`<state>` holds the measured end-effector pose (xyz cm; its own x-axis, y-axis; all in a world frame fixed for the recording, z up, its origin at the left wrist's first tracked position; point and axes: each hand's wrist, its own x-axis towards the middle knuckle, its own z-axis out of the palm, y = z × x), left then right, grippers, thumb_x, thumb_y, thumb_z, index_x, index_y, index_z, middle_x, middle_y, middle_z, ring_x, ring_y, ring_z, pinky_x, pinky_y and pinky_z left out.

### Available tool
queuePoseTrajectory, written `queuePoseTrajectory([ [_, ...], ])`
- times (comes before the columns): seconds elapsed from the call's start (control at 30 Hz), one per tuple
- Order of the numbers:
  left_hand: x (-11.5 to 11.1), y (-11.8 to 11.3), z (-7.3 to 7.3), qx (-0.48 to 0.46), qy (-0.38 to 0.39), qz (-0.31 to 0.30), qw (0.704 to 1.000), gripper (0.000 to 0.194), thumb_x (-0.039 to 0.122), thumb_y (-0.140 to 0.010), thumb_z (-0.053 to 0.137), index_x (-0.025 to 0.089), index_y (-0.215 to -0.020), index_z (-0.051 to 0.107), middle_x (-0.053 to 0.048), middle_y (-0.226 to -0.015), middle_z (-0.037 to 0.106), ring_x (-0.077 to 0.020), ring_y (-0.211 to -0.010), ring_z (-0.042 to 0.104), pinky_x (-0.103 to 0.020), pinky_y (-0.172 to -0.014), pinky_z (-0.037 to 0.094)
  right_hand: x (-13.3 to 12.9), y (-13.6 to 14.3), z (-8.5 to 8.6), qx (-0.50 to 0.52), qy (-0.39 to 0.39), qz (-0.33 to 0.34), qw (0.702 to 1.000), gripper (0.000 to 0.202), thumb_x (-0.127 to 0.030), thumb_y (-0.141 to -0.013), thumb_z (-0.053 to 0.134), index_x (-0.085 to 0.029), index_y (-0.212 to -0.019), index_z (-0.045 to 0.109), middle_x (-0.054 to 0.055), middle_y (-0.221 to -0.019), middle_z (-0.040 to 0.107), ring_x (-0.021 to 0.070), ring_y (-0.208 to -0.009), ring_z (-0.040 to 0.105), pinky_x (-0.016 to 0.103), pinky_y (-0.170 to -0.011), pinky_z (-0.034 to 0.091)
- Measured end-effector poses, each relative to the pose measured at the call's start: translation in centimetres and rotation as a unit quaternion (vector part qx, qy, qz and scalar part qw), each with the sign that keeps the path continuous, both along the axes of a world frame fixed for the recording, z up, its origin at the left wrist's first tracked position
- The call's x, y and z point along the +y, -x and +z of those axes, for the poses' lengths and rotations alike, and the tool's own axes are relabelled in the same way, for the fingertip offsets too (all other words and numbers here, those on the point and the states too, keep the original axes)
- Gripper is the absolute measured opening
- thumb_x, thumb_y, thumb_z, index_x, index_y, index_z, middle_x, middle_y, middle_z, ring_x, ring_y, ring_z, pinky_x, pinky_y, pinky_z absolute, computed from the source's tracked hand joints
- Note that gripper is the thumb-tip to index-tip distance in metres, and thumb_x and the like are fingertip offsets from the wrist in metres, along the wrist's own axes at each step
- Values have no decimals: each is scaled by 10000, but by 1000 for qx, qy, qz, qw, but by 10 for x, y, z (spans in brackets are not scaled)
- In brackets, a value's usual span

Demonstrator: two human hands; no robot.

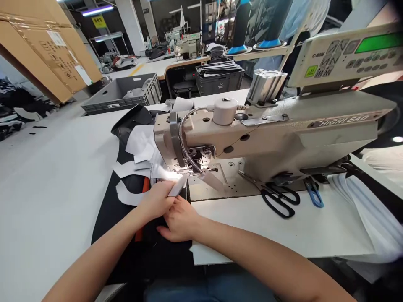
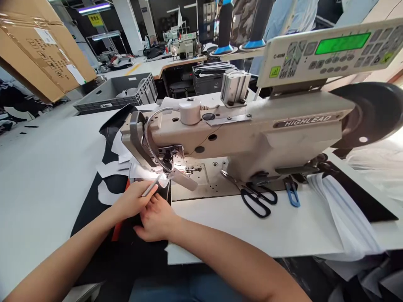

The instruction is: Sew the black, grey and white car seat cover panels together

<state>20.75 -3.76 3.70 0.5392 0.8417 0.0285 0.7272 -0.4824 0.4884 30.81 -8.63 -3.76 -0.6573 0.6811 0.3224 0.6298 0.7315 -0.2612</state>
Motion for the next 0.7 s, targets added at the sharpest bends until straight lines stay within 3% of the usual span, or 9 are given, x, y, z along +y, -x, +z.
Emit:
queuePoseTrajectory([
  [0.13, -4, -7, 0, 36, 18, -18, 999, 350, 362, -919, 364, 176, -735, 597, -49, -744, 658, -190, -707, 603, -327, -706, 493, -17, 22, 0, 14, -68, 124, 990, 384, -276, -884, 480, -162, -1248, 521, 130, -1301, 552, 294, -1239, 437, 496, -996, 359],
  [0.23, -2, 11, -10, 8, 65, -28, 997, 350, 426, -923, 381, 195, -902, 642, -63, -961, 693, -221, -960, 628, -349, -866, 501, -36, 8, 1, 44, -139, 204, 968, 277, -212, -947, 382, -187, -1102, 611, 75, -1299, 559, 236, -1188, 478, 403, -966, 385],
  [0.3, -2, 28, -18, -11, 85, 31, 996, 396, 499, -905, 413, 200, -1033, 639, -72, -1105, 674, -236, -1090, 594, -366, -938, 489, -45, -20, 1, 63, -131, 197, 969, 249, -205, -941, 392, -194, -1012, 630, 60, -1193, 611, 194, -1056, 547, 335, -849, 431],
  [0.37, -2, 40, -23, -18, 98, 84, 992, 461, 554, -880, 440, 192, -1093, 630, -79, -1148, 662, -248, -1101, 593, -383, -947, 496, -48, -54, 1, 53, -90, 130, 986, 177, -188, -897, 454, -187, -840, 622, 48, -927, 657, 165, -841, 579, 303, -711, 433],
  [0.4, -2, 42, -24, -23, 103, 91, 990, 474, 564, -876, 443, 190, -1100, 630, -77, -1143, 665, -249, -1086, 601, -386, -946, 500, -48, -69, 1, 42, -71, 107, 991, 151, -170, -875, 472, -178, -842, 619, 48, -877, 653, 162, -810, 578, 303, -695, 432],
  [0.47, -2, 43, -25, -40, 110, 71, 991, 469, 559, -883, 436, 199, -1110, 633, -63, -1133, 668, -239, -1076, 604, -380, -971, 488, -49, -92, 0, 34, -53, 112, 992, 163, -179, -868, 486, -158, -944, 628, 66, -919, 662, 168, -876, 589, 308, -747, 447],
  [0.53, -2, 39, -24, -57, 111, 58, 991, 458, 546, -894, 429, 213, -1137, 628, -49, -1149, 662, -228, -1094, 594, -371, -1006, 464, -50, -101, -1, 40, -60, 162, 984, 256, -205, -873, 491, -135, -1087, 612, 89, -1070, 661, 177, -1032, 572, 320, -895, 439],
  [0.6, -1, 34, -22, -61, 113, 67, 989, 464, 548, -894, 428, 212, -1144, 629, -46, -1152, 663, -228, -1099, 592, -378, -1024, 449, -51, -95, -1, 38, -57, 197, 978, 372, -254, -859, 527, -111, -1201, 565, 95, -1212, 620, 189, -1164, 519, 335, -1048, 360],
  [0.7, -1, 28, -18, -54, 119, 76, 988, 473, 554, -897, 413, 209, -1123, 645, -47, -1131, 672, -239, -1093, 595, -395, -1020, 449, -49, -59, -3, 26, -6, 177, 984, 664, -446, -804, 629, -64, -1318, 454, 153, -1357, 511, 259, -1289, 423, 378, -1129, 269],
])
